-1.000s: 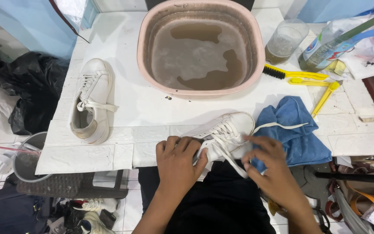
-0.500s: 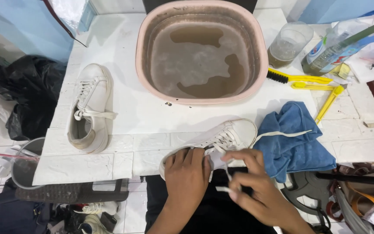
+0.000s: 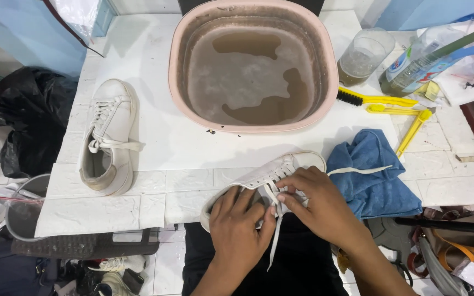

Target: The person is carefully unlacing a white sneaker on a cluttered workbench.

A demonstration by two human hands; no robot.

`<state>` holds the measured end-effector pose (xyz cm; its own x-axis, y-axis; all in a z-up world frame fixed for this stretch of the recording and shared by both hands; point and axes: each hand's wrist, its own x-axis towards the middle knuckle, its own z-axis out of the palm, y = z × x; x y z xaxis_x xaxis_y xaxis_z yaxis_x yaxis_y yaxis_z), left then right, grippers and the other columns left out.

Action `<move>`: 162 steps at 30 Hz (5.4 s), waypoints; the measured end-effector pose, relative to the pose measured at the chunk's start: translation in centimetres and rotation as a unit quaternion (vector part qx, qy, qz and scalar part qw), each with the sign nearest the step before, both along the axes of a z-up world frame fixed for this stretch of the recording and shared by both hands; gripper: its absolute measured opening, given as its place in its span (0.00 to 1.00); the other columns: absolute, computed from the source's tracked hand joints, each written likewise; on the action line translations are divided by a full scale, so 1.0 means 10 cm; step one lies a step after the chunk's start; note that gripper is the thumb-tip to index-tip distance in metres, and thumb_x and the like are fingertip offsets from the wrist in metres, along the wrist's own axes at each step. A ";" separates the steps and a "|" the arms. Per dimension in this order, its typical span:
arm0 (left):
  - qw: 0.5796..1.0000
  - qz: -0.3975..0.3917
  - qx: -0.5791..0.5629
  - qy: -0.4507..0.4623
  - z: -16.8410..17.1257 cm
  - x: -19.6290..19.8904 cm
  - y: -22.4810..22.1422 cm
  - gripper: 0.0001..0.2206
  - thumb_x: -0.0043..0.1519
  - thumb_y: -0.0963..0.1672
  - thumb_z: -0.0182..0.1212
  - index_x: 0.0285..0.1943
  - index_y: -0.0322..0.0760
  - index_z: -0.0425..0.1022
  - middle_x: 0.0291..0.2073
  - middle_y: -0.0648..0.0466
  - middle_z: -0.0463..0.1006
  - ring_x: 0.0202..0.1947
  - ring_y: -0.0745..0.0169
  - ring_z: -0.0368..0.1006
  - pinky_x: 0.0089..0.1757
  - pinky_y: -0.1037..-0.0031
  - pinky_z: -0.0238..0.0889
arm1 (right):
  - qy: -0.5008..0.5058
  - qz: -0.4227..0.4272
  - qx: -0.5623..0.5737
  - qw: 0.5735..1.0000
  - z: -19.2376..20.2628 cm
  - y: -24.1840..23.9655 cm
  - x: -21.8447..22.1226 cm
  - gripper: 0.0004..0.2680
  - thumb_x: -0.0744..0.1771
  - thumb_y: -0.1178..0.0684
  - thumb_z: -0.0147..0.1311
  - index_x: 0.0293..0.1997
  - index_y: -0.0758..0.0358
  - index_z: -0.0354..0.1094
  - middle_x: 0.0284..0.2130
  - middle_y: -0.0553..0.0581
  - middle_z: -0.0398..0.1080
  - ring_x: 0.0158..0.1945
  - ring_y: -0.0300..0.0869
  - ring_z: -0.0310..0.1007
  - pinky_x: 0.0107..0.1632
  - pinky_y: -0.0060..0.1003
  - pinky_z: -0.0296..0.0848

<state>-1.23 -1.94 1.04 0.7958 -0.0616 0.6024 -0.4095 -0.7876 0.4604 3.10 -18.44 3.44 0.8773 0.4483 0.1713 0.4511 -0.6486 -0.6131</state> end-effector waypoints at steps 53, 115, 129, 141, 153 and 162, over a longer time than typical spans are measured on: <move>0.998 -0.061 -0.024 -0.008 -0.07 0.04 0.05 0.10 0.50 0.42 0.56 0.15 0.35 0.65 0.34 0.50 0.77 0.45 0.43 0.66 0.47 0.56 0.56 | 0.028 -0.031 0.095 0.995 -0.01 -0.03 -0.06 0.07 0.66 0.50 0.40 0.29 0.56 0.61 0.23 0.45 0.60 0.34 0.38 0.51 0.41 0.31 0.52; 0.993 -0.112 -0.012 0.035 -0.17 0.31 0.10 0.07 0.48 0.45 0.55 0.22 0.38 0.73 0.38 0.53 0.77 0.46 0.47 0.65 0.45 0.58 0.55 | 0.058 -0.291 0.677 0.673 -0.65 -0.68 -0.27 0.09 0.66 0.51 0.49 0.26 0.51 0.53 0.24 0.44 0.58 0.31 0.35 0.57 0.43 0.38 0.62; 0.992 -0.128 -0.009 0.006 -0.13 0.34 0.13 0.08 0.49 0.45 0.54 0.21 0.38 0.71 0.37 0.51 0.78 0.45 0.45 0.67 0.44 0.58 0.55 | -0.260 -0.321 0.079 0.907 -0.23 -0.13 -0.23 0.11 0.61 0.66 0.46 0.45 0.64 0.56 0.43 0.61 0.58 0.46 0.49 0.60 0.48 0.41 0.60; 0.988 -0.151 -0.003 0.036 -0.07 0.28 0.16 0.10 0.48 0.46 0.55 0.17 0.40 0.62 0.35 0.54 0.76 0.46 0.46 0.64 0.45 0.59 0.53 | -0.268 -0.007 -0.126 0.955 -0.10 -0.10 -0.05 0.07 0.60 0.63 0.52 0.34 0.54 0.66 0.33 0.50 0.65 0.38 0.46 0.59 0.40 0.41 0.57; 0.985 -0.126 -0.017 0.116 -0.17 0.27 0.11 0.12 0.51 0.48 0.57 0.19 0.39 0.68 0.33 0.44 0.77 0.49 0.38 0.65 0.50 0.53 0.48 | -0.335 0.167 0.061 0.925 1.00 0.44 -0.07 0.03 0.65 0.54 0.44 0.36 0.55 0.65 0.36 0.50 0.68 0.39 0.47 0.63 0.43 0.43 0.59; 0.993 -0.100 -0.029 0.061 0.02 0.26 0.08 0.19 0.61 0.48 0.35 0.35 0.38 0.75 0.35 0.56 0.78 0.45 0.50 0.67 0.45 0.62 0.53 | -0.043 0.118 0.334 0.934 0.64 0.01 -0.04 0.12 0.63 0.41 0.52 0.41 0.55 0.62 0.34 0.52 0.66 0.38 0.38 0.65 0.43 0.31 0.63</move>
<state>1.35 -1.18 1.22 0.8389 -0.1931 0.5088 -0.4927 -0.6667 0.5593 2.73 -18.38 9.82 0.7378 0.3957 0.5469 0.5990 -0.0103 -0.8006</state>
